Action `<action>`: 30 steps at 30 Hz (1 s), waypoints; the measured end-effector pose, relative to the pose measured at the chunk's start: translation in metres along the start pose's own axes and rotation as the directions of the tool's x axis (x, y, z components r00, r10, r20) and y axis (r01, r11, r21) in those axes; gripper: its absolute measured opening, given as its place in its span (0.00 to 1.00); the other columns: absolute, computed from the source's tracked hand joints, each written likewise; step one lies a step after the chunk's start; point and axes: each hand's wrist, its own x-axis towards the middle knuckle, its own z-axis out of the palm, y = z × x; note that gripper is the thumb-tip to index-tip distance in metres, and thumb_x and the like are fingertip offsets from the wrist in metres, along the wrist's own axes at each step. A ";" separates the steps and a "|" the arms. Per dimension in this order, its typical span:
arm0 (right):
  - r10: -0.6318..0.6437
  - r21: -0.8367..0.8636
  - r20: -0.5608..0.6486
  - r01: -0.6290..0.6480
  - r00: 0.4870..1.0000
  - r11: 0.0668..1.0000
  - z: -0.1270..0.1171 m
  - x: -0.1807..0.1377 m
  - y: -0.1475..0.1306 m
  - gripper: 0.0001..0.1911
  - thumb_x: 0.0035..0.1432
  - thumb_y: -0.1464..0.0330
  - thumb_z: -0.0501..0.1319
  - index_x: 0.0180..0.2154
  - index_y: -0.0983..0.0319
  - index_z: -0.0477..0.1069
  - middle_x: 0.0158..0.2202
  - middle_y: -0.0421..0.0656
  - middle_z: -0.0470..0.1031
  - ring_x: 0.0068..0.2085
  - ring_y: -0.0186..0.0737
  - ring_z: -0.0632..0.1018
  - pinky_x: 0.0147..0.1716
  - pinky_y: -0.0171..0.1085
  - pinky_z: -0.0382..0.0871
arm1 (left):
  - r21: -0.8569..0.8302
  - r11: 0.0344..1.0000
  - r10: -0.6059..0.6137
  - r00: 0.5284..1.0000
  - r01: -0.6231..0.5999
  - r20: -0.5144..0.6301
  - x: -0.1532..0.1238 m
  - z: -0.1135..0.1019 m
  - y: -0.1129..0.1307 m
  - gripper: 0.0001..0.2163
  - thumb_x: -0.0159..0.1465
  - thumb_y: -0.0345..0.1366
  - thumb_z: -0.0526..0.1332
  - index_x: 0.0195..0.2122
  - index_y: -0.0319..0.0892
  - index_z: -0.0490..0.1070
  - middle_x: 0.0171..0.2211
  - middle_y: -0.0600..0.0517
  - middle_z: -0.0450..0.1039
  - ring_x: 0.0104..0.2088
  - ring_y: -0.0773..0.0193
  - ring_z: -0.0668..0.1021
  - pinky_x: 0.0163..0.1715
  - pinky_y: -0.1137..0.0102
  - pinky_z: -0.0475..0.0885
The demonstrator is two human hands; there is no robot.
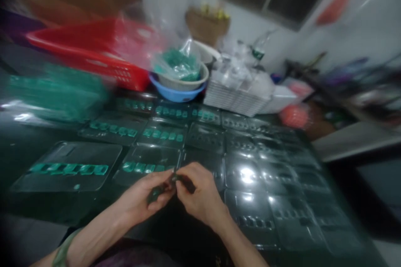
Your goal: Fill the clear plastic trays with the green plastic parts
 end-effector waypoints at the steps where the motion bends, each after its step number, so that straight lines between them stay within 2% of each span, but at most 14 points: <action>1: -0.003 -0.036 -0.037 0.001 0.999 0.999 -0.008 0.007 0.007 0.10 0.49 0.73 0.55 0.35 0.57 0.69 0.30 0.41 0.70 0.31 0.36 0.70 0.31 0.36 0.63 | -0.024 1.000 -0.016 1.000 0.016 -0.006 0.000 0.000 0.002 0.09 0.52 0.37 0.61 0.29 0.36 0.69 0.24 0.53 0.63 0.17 0.77 0.63 0.11 0.81 0.50; 3: 0.003 -0.130 -0.163 -0.025 0.987 0.991 -0.030 0.030 0.030 0.10 0.50 0.71 0.55 0.36 0.57 0.69 0.31 0.41 0.71 0.31 0.36 0.70 0.31 0.36 0.64 | -0.074 0.997 -0.038 0.998 0.035 -0.047 0.001 0.001 0.008 0.11 0.52 0.38 0.61 0.33 0.36 0.70 0.27 0.51 0.64 0.19 0.76 0.65 0.11 0.80 0.55; 6: -0.020 -0.353 -0.401 -0.134 0.916 0.926 -0.070 0.082 0.079 0.13 0.52 0.68 0.52 0.39 0.61 0.69 0.34 0.45 0.72 0.33 0.38 0.71 0.33 0.37 0.64 | -0.154 0.987 -0.076 0.988 0.055 -0.134 -0.001 0.001 0.017 0.12 0.51 0.36 0.62 0.34 0.34 0.70 0.28 0.50 0.65 0.23 0.72 0.68 0.17 0.78 0.64; 7: -0.021 -0.448 -0.407 -0.179 0.913 0.876 -0.080 0.101 0.097 0.14 0.53 0.68 0.50 0.40 0.63 0.69 0.35 0.46 0.72 0.34 0.38 0.71 0.34 0.37 0.64 | -0.182 0.981 -0.091 0.983 0.061 -0.159 -0.001 0.002 0.019 0.12 0.51 0.36 0.62 0.34 0.34 0.70 0.28 0.49 0.65 0.23 0.71 0.69 0.19 0.77 0.66; 9: -0.012 -0.499 -0.389 -0.200 0.921 0.843 -0.095 0.135 0.130 0.15 0.51 0.70 0.51 0.39 0.66 0.70 0.35 0.48 0.73 0.35 0.39 0.72 0.36 0.37 0.64 | -0.225 0.972 -0.109 0.973 0.061 -0.206 -0.003 0.001 0.023 0.11 0.50 0.34 0.62 0.33 0.33 0.70 0.28 0.49 0.65 0.25 0.70 0.69 0.22 0.76 0.68; 13: 0.030 -0.573 -0.284 -0.194 0.958 0.796 -0.097 0.175 0.172 0.14 0.47 0.73 0.53 0.35 0.65 0.73 0.33 0.47 0.75 0.34 0.40 0.72 0.37 0.36 0.63 | -0.250 0.968 -0.064 0.959 -0.008 -0.277 -0.005 -0.001 0.030 0.10 0.49 0.31 0.63 0.32 0.32 0.70 0.27 0.50 0.65 0.25 0.70 0.69 0.23 0.76 0.69; 20: 0.082 -0.670 -0.155 -0.166 0.984 0.723 -0.084 0.181 0.189 0.13 0.46 0.73 0.55 0.35 0.63 0.74 0.34 0.45 0.75 0.35 0.40 0.73 0.36 0.34 0.63 | -0.270 0.963 -0.061 0.951 -0.023 -0.302 -0.001 -0.008 0.033 0.09 0.48 0.28 0.63 0.32 0.32 0.71 0.28 0.50 0.66 0.27 0.70 0.70 0.26 0.75 0.70; 25: 0.099 -0.708 -0.213 -0.223 0.972 0.670 -0.078 0.179 0.194 0.15 0.49 0.71 0.52 0.37 0.65 0.73 0.35 0.49 0.74 0.35 0.41 0.74 0.35 0.35 0.63 | -0.272 0.962 -0.062 0.947 -0.027 -0.315 -0.004 -0.010 0.035 0.09 0.48 0.27 0.63 0.32 0.32 0.71 0.28 0.50 0.67 0.26 0.71 0.71 0.24 0.76 0.70; 30: 0.083 -0.735 -0.237 -0.234 0.968 0.637 -0.079 0.174 0.198 0.16 0.51 0.72 0.50 0.40 0.66 0.71 0.35 0.49 0.74 0.35 0.40 0.73 0.35 0.35 0.62 | -0.283 0.957 -0.040 0.937 -0.063 -0.346 -0.008 -0.018 0.035 0.10 0.47 0.26 0.64 0.32 0.33 0.72 0.29 0.49 0.68 0.30 0.69 0.72 0.29 0.75 0.71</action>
